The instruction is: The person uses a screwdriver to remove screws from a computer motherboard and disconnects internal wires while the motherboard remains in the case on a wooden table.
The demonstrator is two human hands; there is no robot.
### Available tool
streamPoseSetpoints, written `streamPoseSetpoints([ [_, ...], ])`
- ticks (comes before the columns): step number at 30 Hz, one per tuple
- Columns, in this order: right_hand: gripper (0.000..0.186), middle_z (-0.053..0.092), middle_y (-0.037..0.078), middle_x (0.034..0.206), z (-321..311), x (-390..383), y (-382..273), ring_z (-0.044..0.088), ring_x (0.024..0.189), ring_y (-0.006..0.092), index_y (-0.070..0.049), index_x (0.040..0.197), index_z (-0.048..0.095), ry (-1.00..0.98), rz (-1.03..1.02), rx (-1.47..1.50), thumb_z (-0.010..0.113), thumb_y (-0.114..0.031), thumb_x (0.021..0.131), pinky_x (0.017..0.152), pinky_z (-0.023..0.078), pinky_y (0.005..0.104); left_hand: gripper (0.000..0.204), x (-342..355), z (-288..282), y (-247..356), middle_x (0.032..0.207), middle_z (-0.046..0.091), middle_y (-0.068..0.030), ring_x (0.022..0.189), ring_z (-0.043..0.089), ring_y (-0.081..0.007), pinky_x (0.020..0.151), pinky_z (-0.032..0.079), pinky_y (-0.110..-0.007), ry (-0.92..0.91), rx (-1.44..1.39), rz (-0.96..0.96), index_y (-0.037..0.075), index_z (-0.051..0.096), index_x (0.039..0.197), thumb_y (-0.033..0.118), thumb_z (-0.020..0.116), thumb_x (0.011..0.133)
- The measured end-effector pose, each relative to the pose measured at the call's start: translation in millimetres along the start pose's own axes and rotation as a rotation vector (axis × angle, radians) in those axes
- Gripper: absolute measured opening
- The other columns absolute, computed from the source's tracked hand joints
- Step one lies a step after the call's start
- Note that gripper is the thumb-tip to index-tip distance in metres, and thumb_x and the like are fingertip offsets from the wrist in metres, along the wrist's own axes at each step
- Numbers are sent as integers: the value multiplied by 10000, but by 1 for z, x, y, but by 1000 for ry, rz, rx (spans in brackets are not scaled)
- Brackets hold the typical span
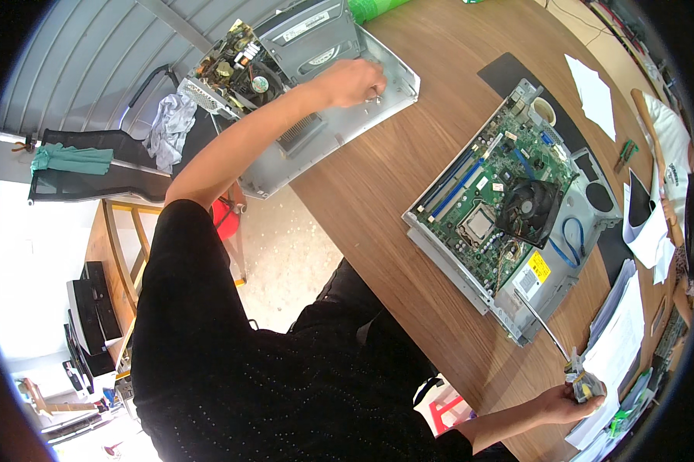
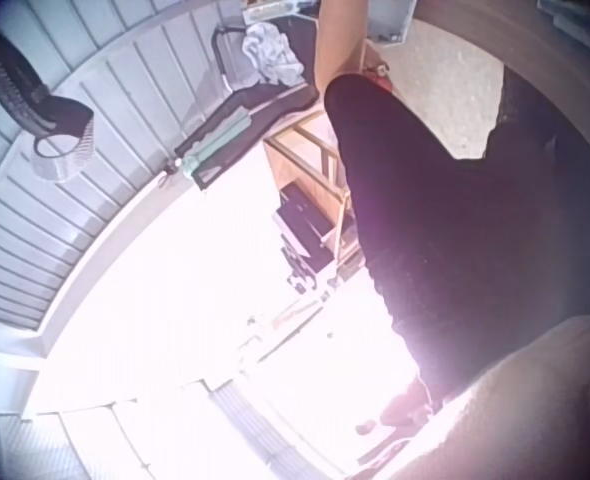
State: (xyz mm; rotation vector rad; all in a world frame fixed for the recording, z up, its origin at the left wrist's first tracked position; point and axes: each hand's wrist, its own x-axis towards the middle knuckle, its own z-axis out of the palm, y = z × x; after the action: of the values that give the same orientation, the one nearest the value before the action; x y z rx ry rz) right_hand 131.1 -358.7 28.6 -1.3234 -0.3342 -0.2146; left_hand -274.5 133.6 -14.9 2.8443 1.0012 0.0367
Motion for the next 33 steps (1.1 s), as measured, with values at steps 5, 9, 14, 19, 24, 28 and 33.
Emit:
streamPoseSetpoints([
  [5, 465, 526, 85, 925, -7, 1, -1, 532, 899, 189, 21, 1036, 569, -55, -19, 17, 571, -431, 926, 792, 450, 314, 77, -13, -11, -2, 906, 658, -86, 858, 640, -300, 758, 513, -399, 146, -62, -12, 50, 628, 891, 67, 643, 817],
  [9, 447, 544, 85, 943, -12, 1, -1, 540, 901, 187, 23, 1053, 574, -35, -3, 64, 570, -407, 932, 808, 460, 319, 79, -27, -27, 9, 920, 698, -106, 845, 681, -205, 763, 530, -324, 173, -470, -126, 20, 630, 943, 14, 628, 865],
  [14, 436, 583, 76, 1012, -44, 18, 0, 564, 832, 150, 8, 1116, 565, -440, 155, 492, 536, -398, 960, 692, 486, 284, 84, -44, -66, 95, 957, 703, -121, 895, 673, -169, 806, 541, -305, 82, -1281, -22, -22, 632, 965, 0, 647, 885],
  [19, 521, 567, 94, 1044, 47, -53, -49, 585, 714, 155, -14, 1196, 488, -56, 51, 283, 517, -478, 961, 509, 491, 248, 103, -55, -76, 163, 969, 707, -132, 913, 681, -182, 807, 550, -305, -97, -1460, 180, -15, 634, 973, -20, 662, 874],
  [24, 608, 564, 101, 1008, 39, -68, -51, 615, 740, 177, -6, 1213, 475, -115, 44, 187, 528, -544, 934, 519, 524, 269, 108, -53, -78, 188, 957, 709, -136, 887, 682, -169, 807, 547, -299, -205, -1581, 269, -13, 646, 978, -21, 666, 872],
  [28, 634, 569, 99, 989, 22, -68, -38, 608, 737, 165, -9, 1247, 454, -208, 81, 198, 533, -553, 931, 517, 511, 281, 104, -55, -85, 203, 922, 697, -146, 871, 691, -207, 769, 566, -316, -235, -1541, 232, -8, 644, 895, -63, 694, 822],
  [33, 679, 491, 53, 913, 19, -70, -36, 582, 862, 142, -10, 1091, 453, -305, 87, 89, 506, -657, 892, 699, 510, 284, 91, -61, -88, 211, 918, 690, -140, 855, 693, -199, 771, 569, -307, -254, -1510, 212, -16, 659, 881, -61, 703, 816],
])
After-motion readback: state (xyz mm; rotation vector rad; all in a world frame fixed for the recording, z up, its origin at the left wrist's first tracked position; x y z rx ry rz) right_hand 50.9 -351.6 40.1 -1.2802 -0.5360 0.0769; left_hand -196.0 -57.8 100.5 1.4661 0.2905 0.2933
